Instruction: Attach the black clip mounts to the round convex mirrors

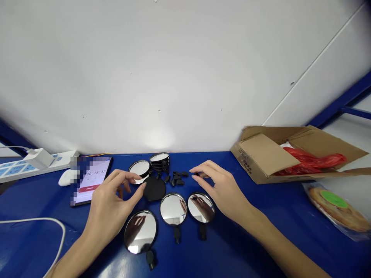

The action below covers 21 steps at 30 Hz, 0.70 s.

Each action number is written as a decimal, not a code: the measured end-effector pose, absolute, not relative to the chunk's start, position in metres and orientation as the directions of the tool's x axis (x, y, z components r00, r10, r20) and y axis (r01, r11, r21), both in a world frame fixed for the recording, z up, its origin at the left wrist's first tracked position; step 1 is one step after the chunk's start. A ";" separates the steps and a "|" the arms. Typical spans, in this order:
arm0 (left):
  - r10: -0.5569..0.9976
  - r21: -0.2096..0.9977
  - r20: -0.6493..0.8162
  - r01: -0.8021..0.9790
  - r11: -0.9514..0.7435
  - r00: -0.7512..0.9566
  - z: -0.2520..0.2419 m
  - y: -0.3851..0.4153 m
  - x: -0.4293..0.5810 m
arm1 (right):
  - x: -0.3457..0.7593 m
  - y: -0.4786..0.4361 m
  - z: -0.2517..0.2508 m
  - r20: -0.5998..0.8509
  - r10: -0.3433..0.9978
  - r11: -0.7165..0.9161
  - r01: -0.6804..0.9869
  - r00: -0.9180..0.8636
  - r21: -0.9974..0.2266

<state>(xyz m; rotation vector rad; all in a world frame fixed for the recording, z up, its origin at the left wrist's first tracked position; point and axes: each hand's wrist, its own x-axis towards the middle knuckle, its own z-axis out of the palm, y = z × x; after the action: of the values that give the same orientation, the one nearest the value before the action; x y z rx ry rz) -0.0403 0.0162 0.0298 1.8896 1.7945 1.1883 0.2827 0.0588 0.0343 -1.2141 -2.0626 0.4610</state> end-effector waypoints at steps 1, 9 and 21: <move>0.918 0.641 0.386 0.743 -0.192 -0.095 0.028 0.017 -0.041 | 0.283 0.059 0.034 0.382 0.866 0.498 0.617 -0.323 -0.609; 0.965 0.553 0.262 0.820 -0.147 -0.004 0.012 0.019 -0.047 | 0.273 0.050 0.035 0.329 0.871 0.489 0.579 -0.366 -0.652; 0.988 0.671 0.112 0.726 -0.153 0.104 0.004 0.027 -0.042 | 0.269 0.044 0.032 0.282 0.855 0.504 0.572 -0.434 -0.647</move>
<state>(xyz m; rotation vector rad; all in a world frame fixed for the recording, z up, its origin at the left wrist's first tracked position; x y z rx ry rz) -0.0425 0.0266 0.0042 1.9367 1.6682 0.7705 0.2693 0.0438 0.0323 -1.1646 -2.1587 0.6246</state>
